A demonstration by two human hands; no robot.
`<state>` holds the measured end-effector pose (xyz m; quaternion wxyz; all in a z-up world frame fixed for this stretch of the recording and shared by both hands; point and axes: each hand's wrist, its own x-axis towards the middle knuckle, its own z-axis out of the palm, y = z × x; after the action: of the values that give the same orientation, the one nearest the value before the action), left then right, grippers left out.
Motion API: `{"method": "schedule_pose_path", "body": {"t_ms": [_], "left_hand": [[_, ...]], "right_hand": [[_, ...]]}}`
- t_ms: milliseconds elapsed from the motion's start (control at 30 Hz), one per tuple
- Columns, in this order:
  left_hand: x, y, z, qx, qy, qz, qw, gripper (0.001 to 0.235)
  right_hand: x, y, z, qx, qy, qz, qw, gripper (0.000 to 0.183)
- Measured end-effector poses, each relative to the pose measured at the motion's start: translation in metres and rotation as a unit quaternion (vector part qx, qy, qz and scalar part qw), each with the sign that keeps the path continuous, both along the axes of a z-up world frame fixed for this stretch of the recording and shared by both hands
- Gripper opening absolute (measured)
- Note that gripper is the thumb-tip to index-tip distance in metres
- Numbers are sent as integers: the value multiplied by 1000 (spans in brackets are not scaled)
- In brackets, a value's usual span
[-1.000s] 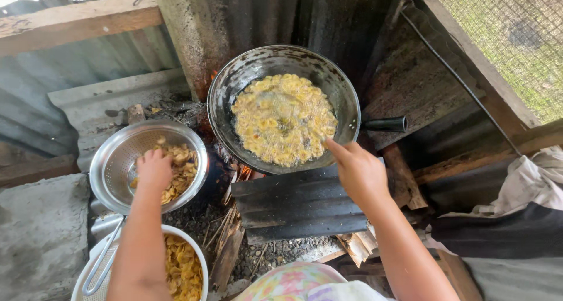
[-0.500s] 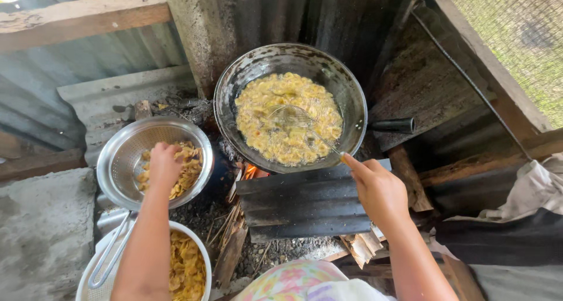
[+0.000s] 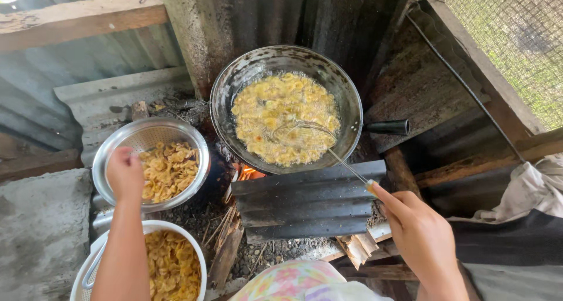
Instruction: The person prepares banana chips by transferring fried banana slices from a sieve into a bowl, and then adding more sliced bananas into a pan of hot oil using a spider strainer to stir them as they fry.
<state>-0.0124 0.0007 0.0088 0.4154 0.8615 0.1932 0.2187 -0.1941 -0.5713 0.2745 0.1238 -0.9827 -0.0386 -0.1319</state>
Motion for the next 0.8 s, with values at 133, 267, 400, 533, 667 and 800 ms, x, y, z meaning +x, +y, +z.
{"method": "schedule_pose_path", "body": {"t_ms": [133, 267, 400, 533, 667, 800], "left_hand": [[-37, -16, 35, -9, -169, 103, 980, 28], [-91, -86, 95, -186, -298, 52, 935, 6], [-153, -162, 152, -114, -278, 15, 954, 17], [-180, -235, 183, -190, -259, -126, 939, 17], [-188, -304, 199, -182, -101, -397, 894, 8], [-186, -340, 201, -215, -8, -514, 830, 8]], "right_hand": [[29, 13, -18, -74, 109, -40, 990, 49], [37, 15, -15, -60, 20, 20, 998, 46], [-18, -5, 21, -21, 31, 2, 999, 52], [0, 8, 5, -83, 44, 18, 995, 48], [21, 8, 5, -10, 5, 65, 998, 50], [-20, -6, 31, -37, 66, 9, 997, 50]]}}
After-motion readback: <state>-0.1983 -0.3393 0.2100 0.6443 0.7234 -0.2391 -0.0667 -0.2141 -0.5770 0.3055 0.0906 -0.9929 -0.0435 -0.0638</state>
